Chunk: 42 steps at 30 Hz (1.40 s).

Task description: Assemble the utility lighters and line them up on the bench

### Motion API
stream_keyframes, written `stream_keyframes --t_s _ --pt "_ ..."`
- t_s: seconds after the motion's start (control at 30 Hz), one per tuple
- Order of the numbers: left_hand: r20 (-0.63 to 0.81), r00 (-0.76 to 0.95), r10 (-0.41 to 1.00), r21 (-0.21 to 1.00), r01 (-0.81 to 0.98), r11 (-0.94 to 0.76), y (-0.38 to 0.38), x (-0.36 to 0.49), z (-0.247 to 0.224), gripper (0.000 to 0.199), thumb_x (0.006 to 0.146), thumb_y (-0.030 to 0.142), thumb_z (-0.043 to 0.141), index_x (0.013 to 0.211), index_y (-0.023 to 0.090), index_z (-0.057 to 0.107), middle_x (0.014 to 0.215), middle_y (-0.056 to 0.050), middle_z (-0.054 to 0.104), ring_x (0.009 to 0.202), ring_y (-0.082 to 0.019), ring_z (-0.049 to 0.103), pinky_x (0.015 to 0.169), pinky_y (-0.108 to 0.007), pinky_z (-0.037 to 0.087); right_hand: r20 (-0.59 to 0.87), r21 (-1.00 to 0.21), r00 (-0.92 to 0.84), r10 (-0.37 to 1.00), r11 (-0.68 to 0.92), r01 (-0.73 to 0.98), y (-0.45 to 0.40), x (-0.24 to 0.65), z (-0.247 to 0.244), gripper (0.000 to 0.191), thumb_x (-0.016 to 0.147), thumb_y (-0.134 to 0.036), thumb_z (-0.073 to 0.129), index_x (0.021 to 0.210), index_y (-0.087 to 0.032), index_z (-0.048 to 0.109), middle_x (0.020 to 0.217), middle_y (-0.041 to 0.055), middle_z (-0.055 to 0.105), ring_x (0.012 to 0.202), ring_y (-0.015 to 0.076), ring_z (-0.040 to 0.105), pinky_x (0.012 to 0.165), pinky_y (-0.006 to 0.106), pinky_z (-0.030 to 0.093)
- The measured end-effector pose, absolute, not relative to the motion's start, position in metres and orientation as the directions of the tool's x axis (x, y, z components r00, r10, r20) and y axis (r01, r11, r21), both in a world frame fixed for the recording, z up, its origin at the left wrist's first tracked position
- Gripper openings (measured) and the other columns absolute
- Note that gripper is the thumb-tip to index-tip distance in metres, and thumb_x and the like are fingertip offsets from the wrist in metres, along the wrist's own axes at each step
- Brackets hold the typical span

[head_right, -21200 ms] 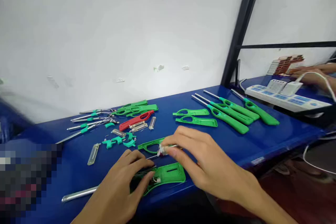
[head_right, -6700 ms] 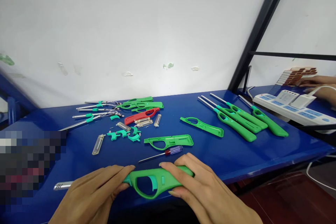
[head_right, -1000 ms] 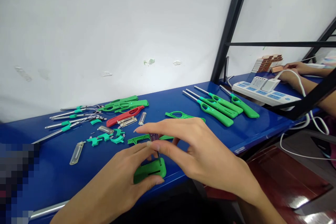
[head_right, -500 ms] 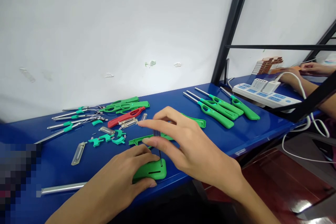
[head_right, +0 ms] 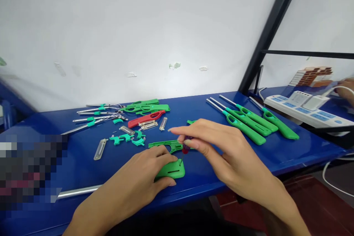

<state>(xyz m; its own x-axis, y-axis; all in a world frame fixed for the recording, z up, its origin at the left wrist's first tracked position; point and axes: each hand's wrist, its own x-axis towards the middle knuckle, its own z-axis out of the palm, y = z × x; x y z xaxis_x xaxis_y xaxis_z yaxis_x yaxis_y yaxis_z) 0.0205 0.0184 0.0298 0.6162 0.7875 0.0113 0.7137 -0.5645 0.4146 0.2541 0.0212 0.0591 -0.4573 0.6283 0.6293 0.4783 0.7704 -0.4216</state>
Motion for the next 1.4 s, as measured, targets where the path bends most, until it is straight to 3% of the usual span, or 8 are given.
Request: stream_keyframes --t_s 0.13,0.3,0.53,0.7,0.93,1.1,1.3,1.4 --pt "-0.013 0.615 0.788 0.417 0.720 -0.555 0.017 0.021 0.034 0.023 0.099 0.029 0.080 0.121 0.024 0.075 0.127 -0.007 0.071 0.117 -0.033 0.071 0.103 -0.050 0.056 0.692 -0.357 -0.381 0.613 0.749 0.558 0.022 0.254 0.058 0.015 0.105 -0.027 0.071 0.115 -0.033 0.079 0.093 -0.0010 0.072 0.079 0.0149 0.069 0.071 0.025 0.055" --pt "-0.023 0.609 0.793 0.435 0.720 -0.541 0.016 0.021 0.034 0.024 0.098 0.028 0.081 0.121 0.024 0.074 0.125 -0.007 0.072 0.116 -0.033 0.072 0.103 -0.050 0.057 0.598 -0.409 -0.489 0.636 0.766 0.496 0.016 0.256 0.060 0.035 0.111 -0.022 0.057 0.139 -0.038 0.070 0.119 -0.0013 0.079 0.109 0.0176 0.075 0.091 0.026 0.059" --pt "0.035 0.613 0.790 0.434 0.703 -0.564 0.016 0.019 0.028 0.026 0.095 0.027 0.084 0.118 0.023 0.074 0.125 -0.007 0.072 0.117 -0.033 0.071 0.101 -0.047 0.056 0.656 -0.396 -0.405 0.637 0.748 0.533 0.019 0.253 0.058 0.019 0.103 -0.027 0.072 0.116 -0.037 0.080 0.094 -0.0010 0.075 0.080 0.0174 0.073 0.069 0.027 0.059" --pt "0.039 0.614 0.789 0.423 0.705 -0.569 0.016 0.018 0.028 0.027 0.096 0.028 0.084 0.121 0.023 0.074 0.122 -0.007 0.072 0.112 -0.032 0.072 0.096 -0.044 0.056 0.626 -0.371 -0.482 0.613 0.778 0.507 0.018 0.257 0.060 0.039 0.108 -0.019 0.057 0.137 -0.038 0.073 0.131 0.0033 0.075 0.113 0.0220 0.076 0.088 0.030 0.064" --pt "0.002 0.609 0.793 0.447 0.709 -0.546 0.015 0.020 0.035 0.027 0.094 0.027 0.086 0.118 0.021 0.075 0.124 -0.009 0.072 0.118 -0.034 0.070 0.101 -0.046 0.055 0.731 -0.366 -0.381 0.566 0.797 0.481 0.021 0.249 0.055 0.013 0.097 -0.032 0.079 0.110 -0.034 0.083 0.084 0.0007 0.072 0.069 0.0185 0.070 0.059 0.028 0.059" --pt "0.018 0.617 0.786 0.413 0.712 -0.568 0.014 0.020 0.034 0.032 0.095 0.034 0.084 0.122 0.021 0.075 0.119 -0.009 0.072 0.111 -0.033 0.071 0.095 -0.043 0.056 0.666 -0.326 -0.466 0.582 0.789 0.520 0.021 0.251 0.051 0.039 0.108 -0.025 0.058 0.143 -0.037 0.071 0.121 0.0054 0.077 0.097 0.0231 0.078 0.078 0.032 0.065" --pt "0.031 0.617 0.787 0.404 0.712 -0.574 0.015 0.019 0.033 0.033 0.095 0.036 0.084 0.123 0.021 0.075 0.121 -0.009 0.072 0.112 -0.032 0.071 0.096 -0.041 0.054 0.749 -0.336 -0.348 0.564 0.776 0.533 0.027 0.245 0.048 0.022 0.100 -0.027 0.072 0.118 -0.035 0.082 0.088 0.0017 0.073 0.071 0.0188 0.072 0.062 0.028 0.062" --pt "0.034 0.615 0.788 0.406 0.712 -0.573 0.015 0.019 0.033 0.034 0.095 0.036 0.084 0.125 0.022 0.074 0.120 -0.009 0.072 0.111 -0.032 0.071 0.095 -0.040 0.054 0.710 -0.313 -0.416 0.568 0.784 0.536 0.025 0.248 0.050 0.033 0.104 -0.028 0.065 0.133 -0.037 0.078 0.111 0.0062 0.078 0.093 0.0247 0.079 0.074 0.033 0.067"
